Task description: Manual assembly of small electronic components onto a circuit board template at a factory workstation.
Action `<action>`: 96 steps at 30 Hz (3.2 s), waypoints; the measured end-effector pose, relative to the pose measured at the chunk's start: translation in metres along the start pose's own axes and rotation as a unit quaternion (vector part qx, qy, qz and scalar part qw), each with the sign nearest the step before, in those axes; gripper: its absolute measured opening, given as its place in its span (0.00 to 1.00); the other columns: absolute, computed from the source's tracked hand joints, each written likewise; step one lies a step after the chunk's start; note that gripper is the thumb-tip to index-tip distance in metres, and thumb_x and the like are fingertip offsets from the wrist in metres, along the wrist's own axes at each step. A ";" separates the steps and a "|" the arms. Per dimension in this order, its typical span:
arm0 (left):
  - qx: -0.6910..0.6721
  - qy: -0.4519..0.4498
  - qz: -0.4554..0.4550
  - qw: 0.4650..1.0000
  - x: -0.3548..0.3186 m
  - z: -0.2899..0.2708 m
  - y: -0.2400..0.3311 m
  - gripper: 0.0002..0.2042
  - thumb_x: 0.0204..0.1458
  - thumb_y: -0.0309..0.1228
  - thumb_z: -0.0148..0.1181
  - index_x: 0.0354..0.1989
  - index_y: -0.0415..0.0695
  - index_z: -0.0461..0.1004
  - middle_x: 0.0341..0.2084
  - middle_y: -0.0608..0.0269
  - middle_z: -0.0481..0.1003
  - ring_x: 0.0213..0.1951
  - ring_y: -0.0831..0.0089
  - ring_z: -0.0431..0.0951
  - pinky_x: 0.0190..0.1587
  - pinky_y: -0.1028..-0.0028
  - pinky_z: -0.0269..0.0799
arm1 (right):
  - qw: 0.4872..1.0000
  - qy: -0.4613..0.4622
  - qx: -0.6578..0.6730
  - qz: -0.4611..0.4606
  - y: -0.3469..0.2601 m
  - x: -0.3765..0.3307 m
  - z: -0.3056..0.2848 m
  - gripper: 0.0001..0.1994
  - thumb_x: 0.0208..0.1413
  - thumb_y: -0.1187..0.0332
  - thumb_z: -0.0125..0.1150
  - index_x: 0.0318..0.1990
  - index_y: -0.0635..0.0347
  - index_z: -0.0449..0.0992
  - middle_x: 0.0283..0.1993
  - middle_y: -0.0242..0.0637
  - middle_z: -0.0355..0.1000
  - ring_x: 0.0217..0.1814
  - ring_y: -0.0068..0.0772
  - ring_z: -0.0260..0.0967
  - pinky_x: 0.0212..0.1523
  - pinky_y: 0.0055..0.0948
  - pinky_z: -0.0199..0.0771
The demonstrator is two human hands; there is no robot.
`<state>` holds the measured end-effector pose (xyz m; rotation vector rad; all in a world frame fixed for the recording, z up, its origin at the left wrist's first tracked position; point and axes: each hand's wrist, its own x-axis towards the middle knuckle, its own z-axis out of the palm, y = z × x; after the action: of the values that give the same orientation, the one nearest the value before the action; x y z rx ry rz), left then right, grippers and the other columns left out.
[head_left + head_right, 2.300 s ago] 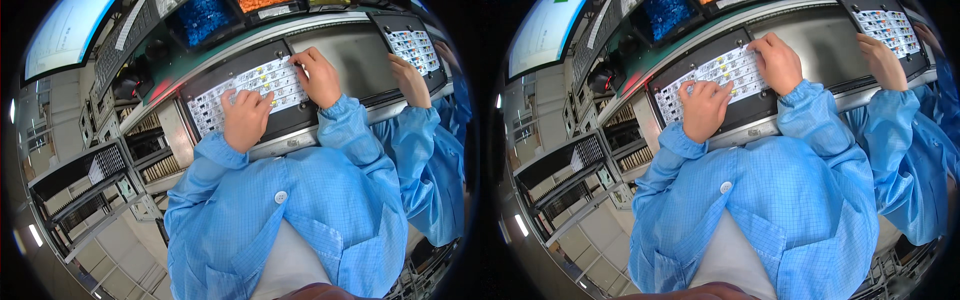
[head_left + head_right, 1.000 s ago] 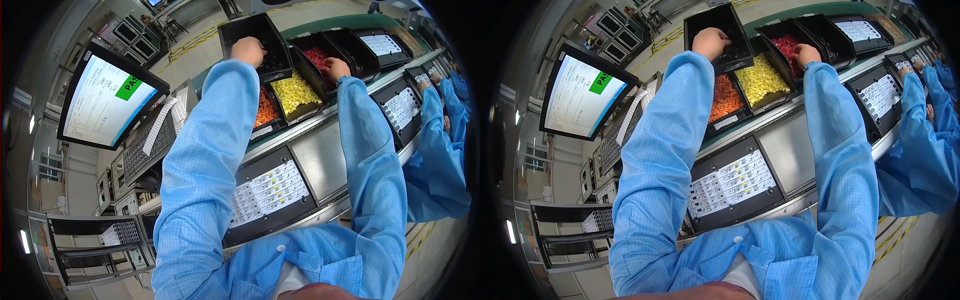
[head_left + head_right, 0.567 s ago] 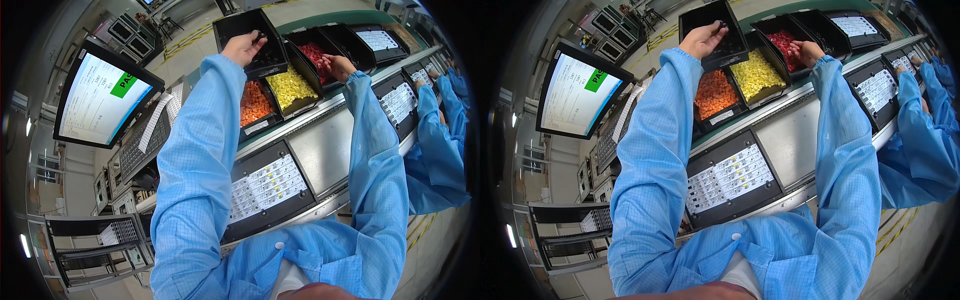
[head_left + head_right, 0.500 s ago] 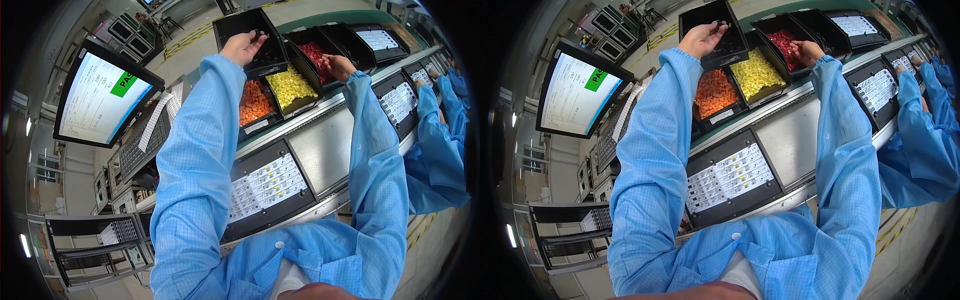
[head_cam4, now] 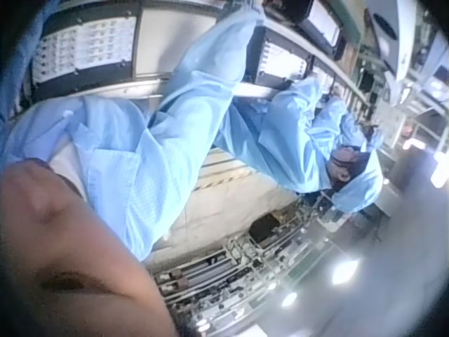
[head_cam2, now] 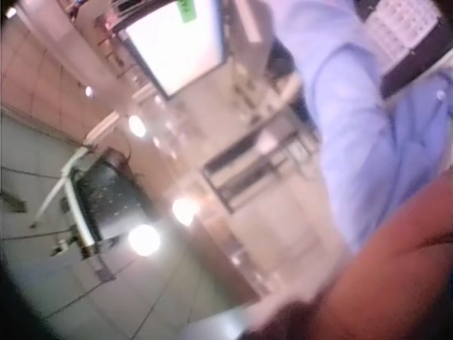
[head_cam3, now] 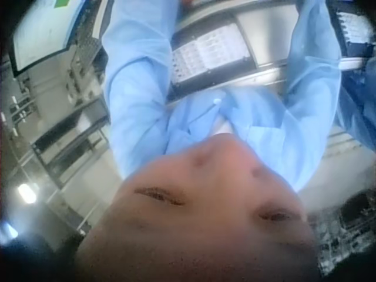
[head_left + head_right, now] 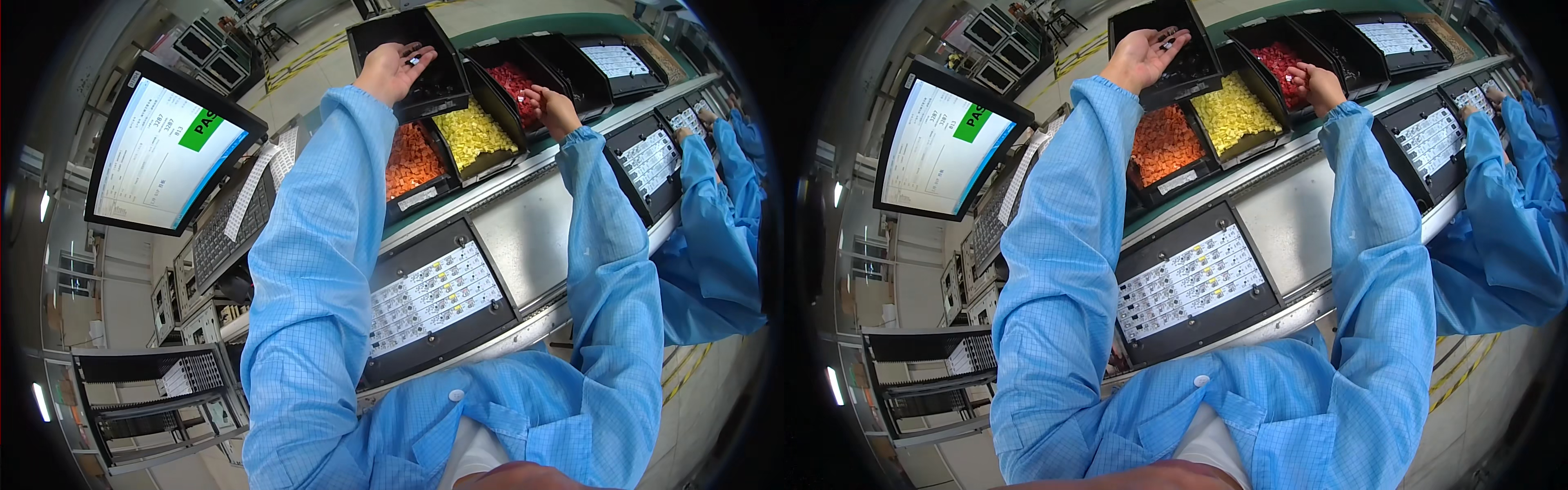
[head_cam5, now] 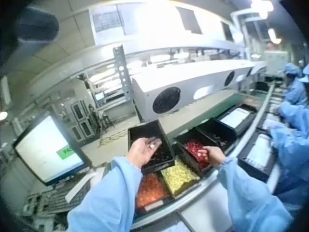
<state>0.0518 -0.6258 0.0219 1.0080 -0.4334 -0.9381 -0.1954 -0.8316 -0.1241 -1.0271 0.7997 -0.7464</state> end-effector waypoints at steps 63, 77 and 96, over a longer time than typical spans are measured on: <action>0.718 0.033 0.220 0.660 -0.305 -0.111 -0.164 0.04 0.56 0.26 0.67 0.38 0.46 0.85 0.37 0.64 0.81 0.50 0.60 0.80 0.56 0.56 0.71 | 0.759 -0.344 -0.430 -0.348 0.131 -0.291 0.048 0.08 0.60 0.73 0.71 0.46 0.56 0.87 0.45 0.38 0.86 0.41 0.42 0.84 0.42 0.34 0.85; 0.763 0.079 0.207 0.607 -0.320 -0.113 -0.160 0.03 0.57 0.32 0.71 0.38 0.52 0.86 0.38 0.72 0.82 0.55 0.66 0.77 0.70 0.44 0.48 | 0.704 -0.273 -0.474 -0.454 0.128 -0.284 0.051 0.09 0.58 0.60 0.75 0.40 0.52 0.88 0.33 0.34 0.84 0.31 0.37 0.82 0.31 0.34 0.81; 0.762 0.059 0.234 0.601 -0.318 -0.117 -0.174 0.04 0.57 0.29 0.69 0.37 0.52 0.87 0.35 0.75 0.83 0.51 0.70 0.77 0.69 0.42 0.50 | 0.855 -0.245 -0.412 -0.197 0.132 -0.267 0.046 0.10 0.74 0.70 0.55 0.55 0.58 0.81 0.45 0.40 0.85 0.38 0.34 0.81 0.39 0.32 0.79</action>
<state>-0.1231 -0.3371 -0.1547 2.3003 -1.4158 0.2661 -0.2711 -0.5445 -0.1756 -2.1096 0.4439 -0.4194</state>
